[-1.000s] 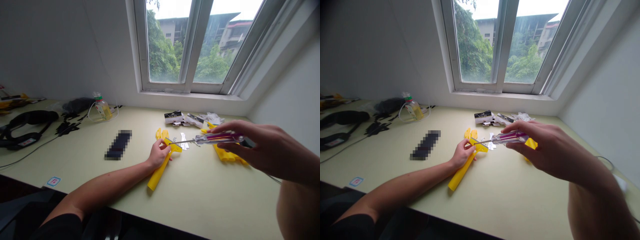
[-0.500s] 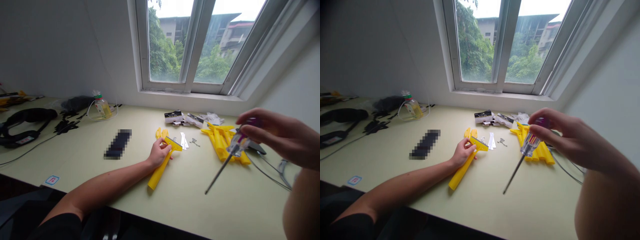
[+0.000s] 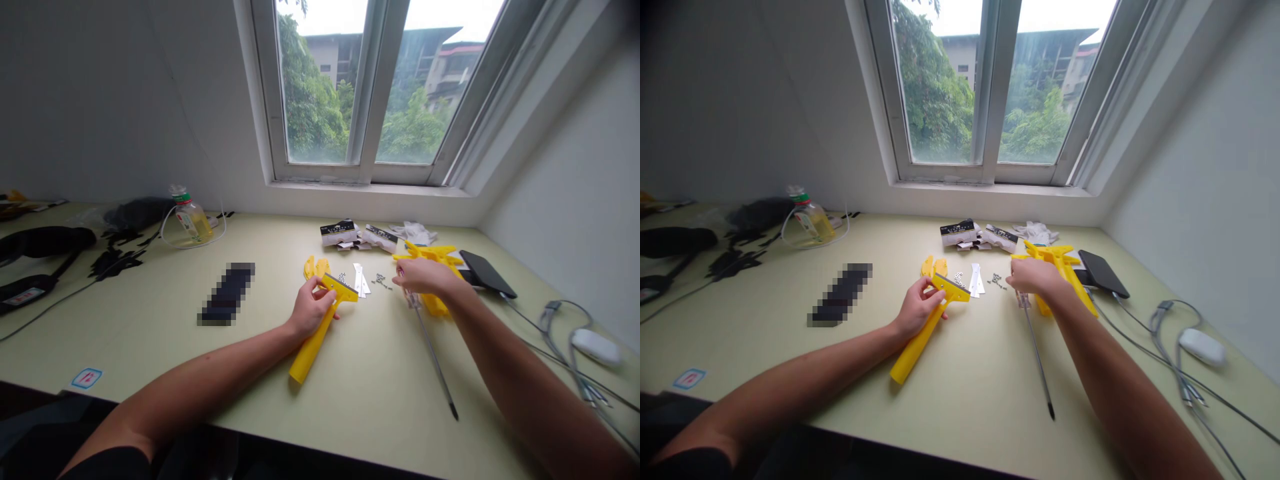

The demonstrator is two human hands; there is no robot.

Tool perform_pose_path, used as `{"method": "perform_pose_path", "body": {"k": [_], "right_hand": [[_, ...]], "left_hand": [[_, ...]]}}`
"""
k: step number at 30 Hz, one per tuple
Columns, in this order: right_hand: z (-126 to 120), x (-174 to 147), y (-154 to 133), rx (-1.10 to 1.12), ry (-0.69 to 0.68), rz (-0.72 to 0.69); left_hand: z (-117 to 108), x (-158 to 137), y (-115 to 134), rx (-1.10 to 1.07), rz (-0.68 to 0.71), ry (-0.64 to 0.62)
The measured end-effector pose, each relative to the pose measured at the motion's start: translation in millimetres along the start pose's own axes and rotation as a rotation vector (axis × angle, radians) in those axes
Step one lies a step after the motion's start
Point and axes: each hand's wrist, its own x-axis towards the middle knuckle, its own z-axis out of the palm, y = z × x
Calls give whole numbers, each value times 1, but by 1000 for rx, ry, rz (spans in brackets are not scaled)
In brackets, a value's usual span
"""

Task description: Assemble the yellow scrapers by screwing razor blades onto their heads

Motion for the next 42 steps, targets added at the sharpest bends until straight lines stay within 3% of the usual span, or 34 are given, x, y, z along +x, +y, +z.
{"method": "perform_pose_path", "body": {"k": [4,7,15,21,28,32,35,39,42], "right_hand": [[5,3,4,-29,77,23],[3,1,2,-15,114,-46],[14,11,-39,106,152,-500],[25,19,-70,36,181,-496],[24,19,-81,23,179,-478],[11,13,-65,100,160,-475],[-9,-3,-48,255,191,-488],[-34,-36,-42,658,252,-630],[-39,-55,-53,689,289,-713]], "left_hand": [[0,1,-2,-13,18,1],[0,1,-2,-10,40,14],[-5,3,19,-63,-20,28],[-12,9,24,-219,-45,19],[-7,4,27,-170,-27,3],[-1,-4,30,-161,0,-64],[4,-9,29,-179,21,-44],[8,-14,30,-207,-41,-69],[11,-19,33,-187,-72,-158]]}}
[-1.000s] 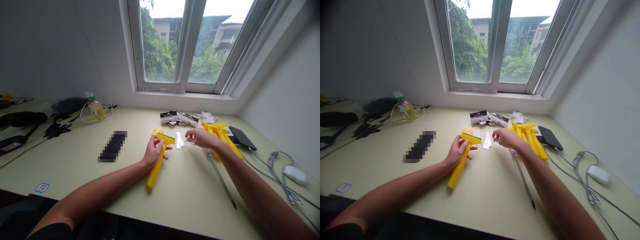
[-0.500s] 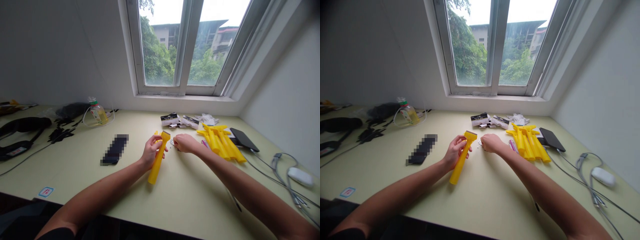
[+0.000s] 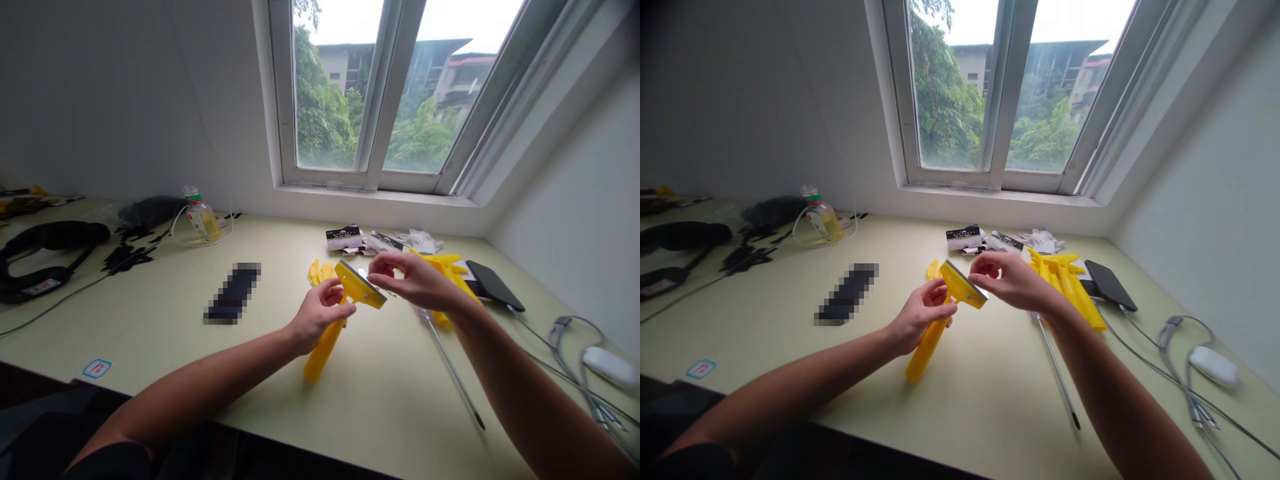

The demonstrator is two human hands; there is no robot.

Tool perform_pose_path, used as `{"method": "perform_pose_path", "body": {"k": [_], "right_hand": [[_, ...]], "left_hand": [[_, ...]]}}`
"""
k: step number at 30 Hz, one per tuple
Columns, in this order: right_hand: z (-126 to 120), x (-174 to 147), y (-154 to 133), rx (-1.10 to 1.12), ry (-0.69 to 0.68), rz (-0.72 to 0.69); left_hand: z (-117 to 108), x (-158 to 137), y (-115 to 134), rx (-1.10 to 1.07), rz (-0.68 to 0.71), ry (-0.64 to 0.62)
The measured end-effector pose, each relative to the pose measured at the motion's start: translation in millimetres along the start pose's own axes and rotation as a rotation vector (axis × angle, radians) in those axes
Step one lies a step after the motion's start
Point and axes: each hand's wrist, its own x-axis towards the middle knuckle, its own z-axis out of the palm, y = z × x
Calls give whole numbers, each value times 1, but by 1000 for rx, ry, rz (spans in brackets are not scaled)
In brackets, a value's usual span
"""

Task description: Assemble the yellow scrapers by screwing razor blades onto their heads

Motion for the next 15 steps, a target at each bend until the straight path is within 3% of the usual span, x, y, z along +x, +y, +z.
{"method": "perform_pose_path", "body": {"k": [8,15], "right_hand": [[29,-3,-11,-253,59,-87],[31,1,-11,-219,59,-64]], "left_hand": [[7,-9,0,102,50,-50],[6,-10,-5,170,81,-62]]}}
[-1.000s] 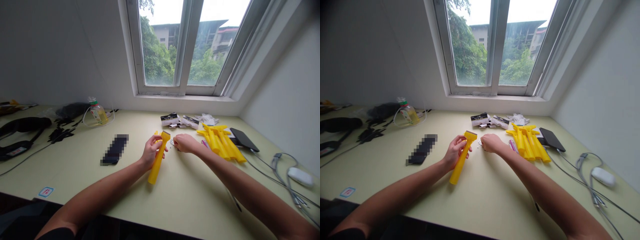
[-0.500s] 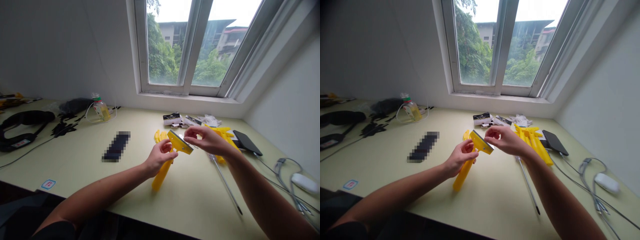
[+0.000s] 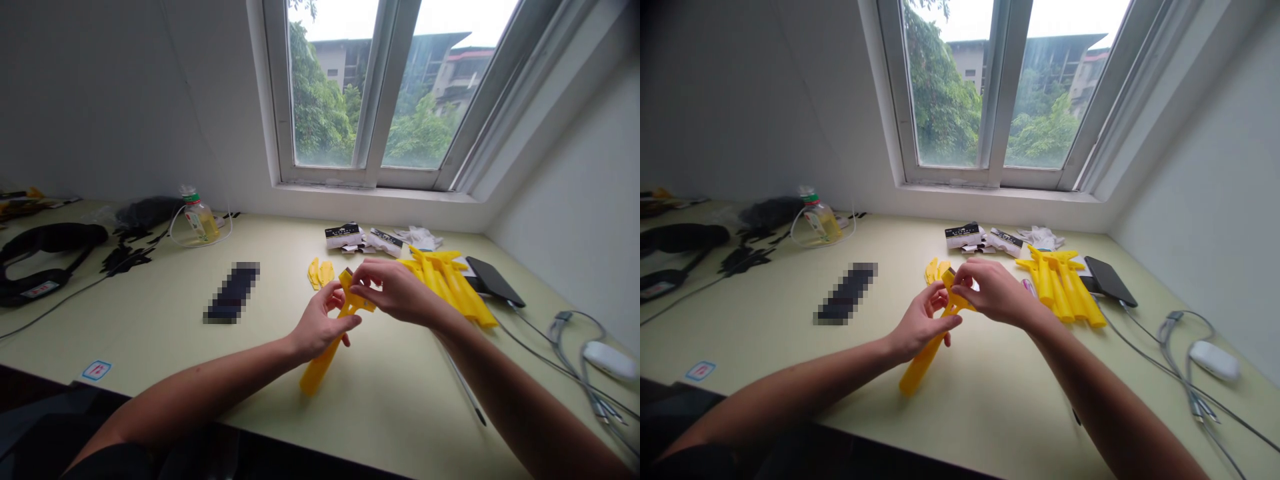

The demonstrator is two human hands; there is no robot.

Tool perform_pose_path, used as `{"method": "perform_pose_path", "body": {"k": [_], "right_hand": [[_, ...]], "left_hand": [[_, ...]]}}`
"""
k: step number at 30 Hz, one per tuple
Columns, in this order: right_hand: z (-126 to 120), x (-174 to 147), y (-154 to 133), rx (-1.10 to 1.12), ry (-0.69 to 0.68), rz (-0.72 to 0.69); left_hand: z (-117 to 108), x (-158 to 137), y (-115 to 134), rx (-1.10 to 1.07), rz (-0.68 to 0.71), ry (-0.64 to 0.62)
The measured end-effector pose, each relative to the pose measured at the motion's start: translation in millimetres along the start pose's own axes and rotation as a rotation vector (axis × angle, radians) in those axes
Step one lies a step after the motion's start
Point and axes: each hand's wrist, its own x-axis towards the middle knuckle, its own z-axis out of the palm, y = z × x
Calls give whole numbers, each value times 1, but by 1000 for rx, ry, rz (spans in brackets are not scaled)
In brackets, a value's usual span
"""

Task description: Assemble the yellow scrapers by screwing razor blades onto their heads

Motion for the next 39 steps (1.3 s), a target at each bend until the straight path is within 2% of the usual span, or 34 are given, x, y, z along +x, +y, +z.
{"method": "perform_pose_path", "body": {"k": [10,16,23,27,30,34,39], "right_hand": [[4,2,8,144,20,81],[8,5,19,445,-94,121],[3,6,18,392,-173,133],[2,6,21,497,-248,134],[7,8,29,561,-243,159],[15,10,41,532,-182,203],[19,12,46,462,-155,246]], "left_hand": [[-2,-1,0,52,-28,-2],[-1,-2,3,71,-33,-20],[-2,-3,2,138,-46,-47],[-4,-2,0,228,-24,-57],[-5,0,0,292,8,-11],[-9,2,1,463,115,100],[-14,2,0,748,273,68]]}}
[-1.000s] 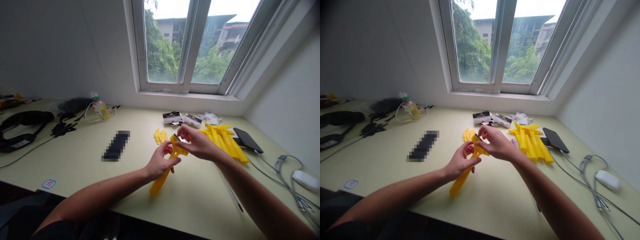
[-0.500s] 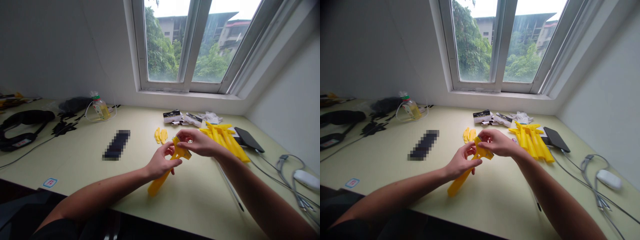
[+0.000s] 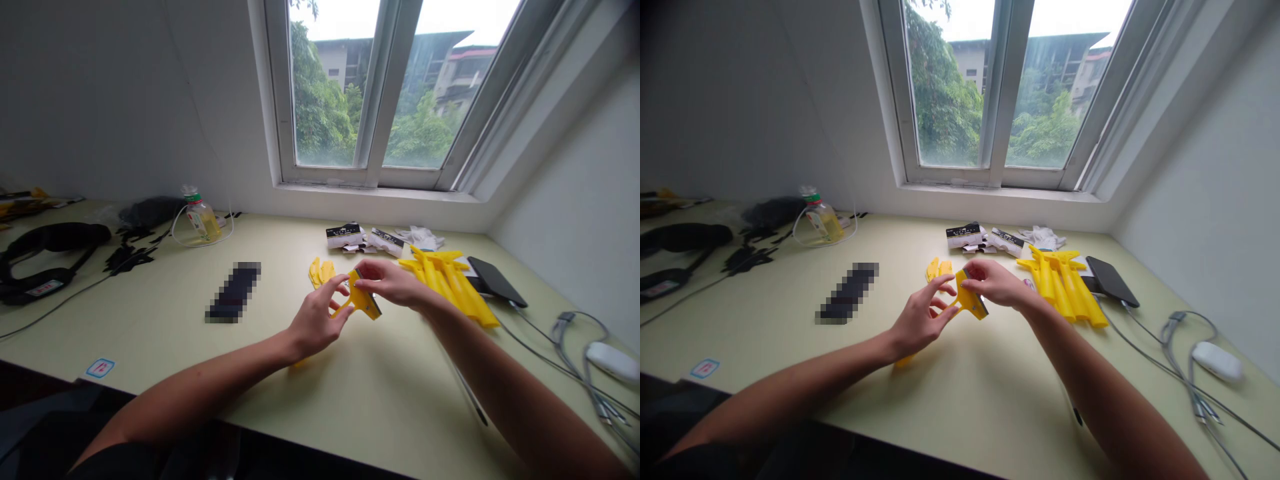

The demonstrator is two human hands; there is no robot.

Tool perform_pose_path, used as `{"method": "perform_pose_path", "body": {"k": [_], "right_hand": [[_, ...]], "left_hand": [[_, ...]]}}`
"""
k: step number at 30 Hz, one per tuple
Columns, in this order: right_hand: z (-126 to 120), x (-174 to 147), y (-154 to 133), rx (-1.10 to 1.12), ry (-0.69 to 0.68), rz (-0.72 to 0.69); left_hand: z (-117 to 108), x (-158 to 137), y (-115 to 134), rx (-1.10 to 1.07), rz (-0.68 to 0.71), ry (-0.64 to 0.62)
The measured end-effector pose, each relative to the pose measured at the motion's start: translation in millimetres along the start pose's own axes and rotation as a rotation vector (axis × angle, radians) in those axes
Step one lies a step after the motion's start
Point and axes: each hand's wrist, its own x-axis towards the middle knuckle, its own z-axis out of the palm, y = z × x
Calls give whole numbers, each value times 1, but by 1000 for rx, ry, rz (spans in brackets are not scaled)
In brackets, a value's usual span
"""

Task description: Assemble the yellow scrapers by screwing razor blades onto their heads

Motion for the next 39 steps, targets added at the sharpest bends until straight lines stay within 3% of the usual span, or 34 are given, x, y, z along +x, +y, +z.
{"method": "perform_pose_path", "body": {"k": [8,14,21,23,25,28,32,39], "right_hand": [[1,-1,-3,19,-1,14],[3,-3,-10,-6,33,25],[-12,-4,-9,301,-36,71],[-26,-4,2,150,4,91],[-41,-5,18,-223,49,167],[-55,-8,43,-659,-20,325],[-53,-12,60,-740,-79,414],[-44,-10,58,-793,-90,384]], "left_hand": [[-1,0,-3,280,196,-42],[-1,-4,-1,443,223,-91],[-4,-1,-4,335,172,-90],[-5,2,-6,258,156,-75],[-6,5,-6,212,134,-72],[-5,6,-5,147,90,-68],[-4,4,-2,39,18,-50],[-4,4,-1,-282,-233,-93]]}}
